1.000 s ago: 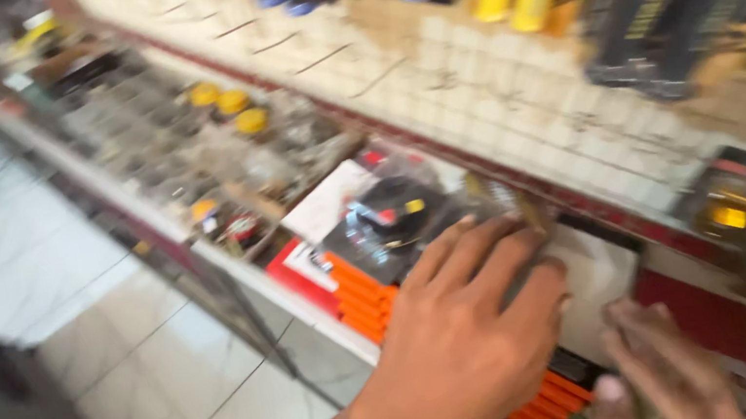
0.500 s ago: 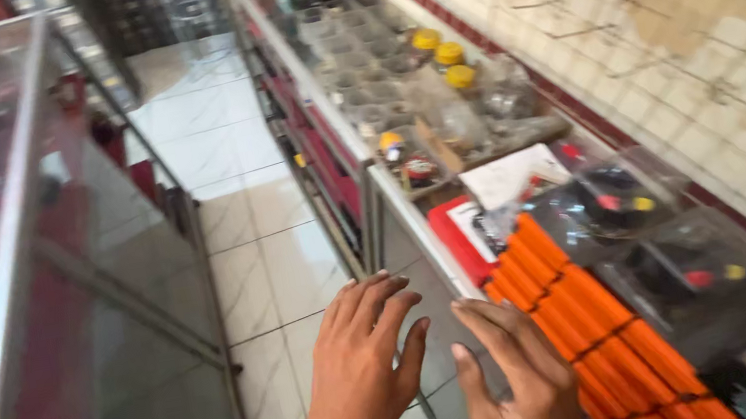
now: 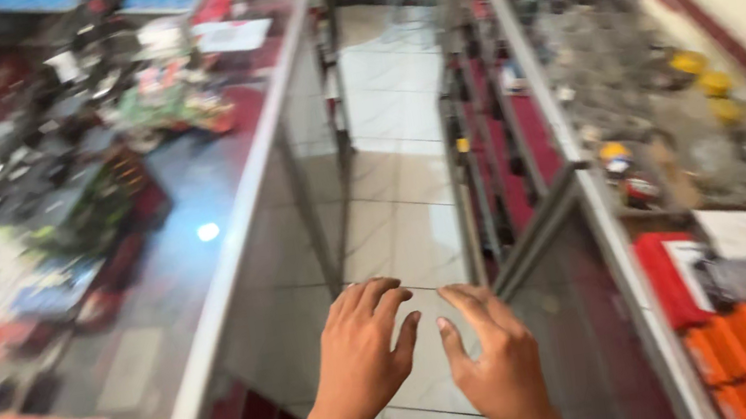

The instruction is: The person sorts and organizes various motorcycle parts on a glass counter, including packaged handlebar grips and other small hardware components, by placing them onto display racks or into containers.

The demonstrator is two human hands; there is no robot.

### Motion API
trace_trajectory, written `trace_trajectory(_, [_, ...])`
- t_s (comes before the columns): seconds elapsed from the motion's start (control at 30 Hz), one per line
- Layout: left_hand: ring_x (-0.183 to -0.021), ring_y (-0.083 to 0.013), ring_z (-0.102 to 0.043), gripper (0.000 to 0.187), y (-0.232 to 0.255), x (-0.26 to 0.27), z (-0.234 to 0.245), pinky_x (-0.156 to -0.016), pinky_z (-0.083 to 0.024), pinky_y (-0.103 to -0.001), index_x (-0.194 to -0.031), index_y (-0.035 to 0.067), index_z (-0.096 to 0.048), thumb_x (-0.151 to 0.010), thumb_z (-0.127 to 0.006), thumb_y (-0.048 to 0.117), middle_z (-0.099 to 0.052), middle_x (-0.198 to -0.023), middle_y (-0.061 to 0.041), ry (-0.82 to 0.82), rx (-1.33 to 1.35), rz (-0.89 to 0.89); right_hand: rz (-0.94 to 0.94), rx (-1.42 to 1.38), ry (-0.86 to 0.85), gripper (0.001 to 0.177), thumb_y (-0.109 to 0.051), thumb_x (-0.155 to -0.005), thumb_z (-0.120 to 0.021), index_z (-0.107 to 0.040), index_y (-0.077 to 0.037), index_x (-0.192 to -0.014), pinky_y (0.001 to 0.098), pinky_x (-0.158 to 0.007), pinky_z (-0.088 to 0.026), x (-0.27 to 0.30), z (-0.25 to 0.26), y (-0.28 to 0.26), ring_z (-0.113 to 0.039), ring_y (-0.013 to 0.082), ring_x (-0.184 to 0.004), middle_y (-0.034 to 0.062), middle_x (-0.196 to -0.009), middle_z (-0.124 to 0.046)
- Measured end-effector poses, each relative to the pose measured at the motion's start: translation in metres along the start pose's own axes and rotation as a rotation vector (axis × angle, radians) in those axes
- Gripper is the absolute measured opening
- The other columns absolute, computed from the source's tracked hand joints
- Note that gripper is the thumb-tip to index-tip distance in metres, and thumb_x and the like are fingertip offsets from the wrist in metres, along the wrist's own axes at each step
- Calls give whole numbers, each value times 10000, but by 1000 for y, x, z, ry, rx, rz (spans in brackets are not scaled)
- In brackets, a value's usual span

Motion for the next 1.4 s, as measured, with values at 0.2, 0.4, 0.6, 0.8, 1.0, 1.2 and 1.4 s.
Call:
trace_trajectory(0.2, [-1120,-320,-621,234,-59,47,51,-988,-462,-476,-1058,53,-689,-863,-733,175,-689,-1149,-104,81,-120,116,59,-93,-144,337,-114,-858,-723,-699,-62,-1191,401,-893,-551,7,-73,-44,-699,338,-1076,120,-1186,-723])
trace_trajectory(0.4, [-1077,-330,-618,248,-91,90,112,-958,-465,-455,-1055,47,-675,-858,-744,180,-677,-1132,-106,170,-232,275,175,-189,-314,352,-119,-851,-726,-700,-70,-1199,404,-887,-549,15,-136,-95,-699,338,-1076,114,-1195,-722])
trace_trajectory(0.6, [-1066,-332,-618,268,-109,132,163,-918,-469,-456,-1062,53,-679,-822,-734,159,-681,-1160,-101,318,-317,455,301,-324,-478,349,-125,-865,-724,-706,-84,-1211,403,-877,-555,20,-190,-142,-708,323,-1046,105,-1181,-726])
trace_trajectory(0.8, [-1083,-327,-628,260,-111,161,200,-879,-472,-459,-1076,63,-683,-850,-750,172,-679,-1151,-96,446,-417,607,444,-473,-622,351,-128,-871,-724,-700,-68,-1216,411,-879,-547,23,-230,-187,-703,333,-1059,115,-1179,-725])
trace_trajectory(1.0, [-1050,-339,-655,227,-105,184,233,-884,-525,-431,-1051,45,-691,-839,-735,112,-700,-1147,-106,640,-445,718,624,-657,-715,324,-152,-899,-713,-698,-53,-1208,412,-898,-547,20,-256,-220,-701,345,-1069,131,-1164,-728])
trace_trajectory(1.2, [-1045,-357,-677,196,-90,220,262,-885,-537,-443,-1041,62,-702,-856,-720,124,-727,-1108,-119,839,-652,919,750,-844,-811,285,-137,-927,-699,-691,-39,-1194,411,-913,-552,27,-270,-245,-708,343,-1089,151,-1162,-725])
trace_trajectory(1.4, [-1051,-404,-657,400,-98,286,313,-904,-518,-488,-1195,31,-667,-895,-713,291,-699,-1126,-212,899,-952,1337,854,-972,-911,281,-90,-896,-699,-707,-45,-1174,394,-881,-560,48,-268,-272,-728,312,-1017,137,-1101,-741])
Point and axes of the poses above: each hand's wrist, its own x-axis away from the middle knuckle, its own z-axis out of the back of the hand, y = z × x, the point moved 3 cm from there along -x, towards the middle knuckle
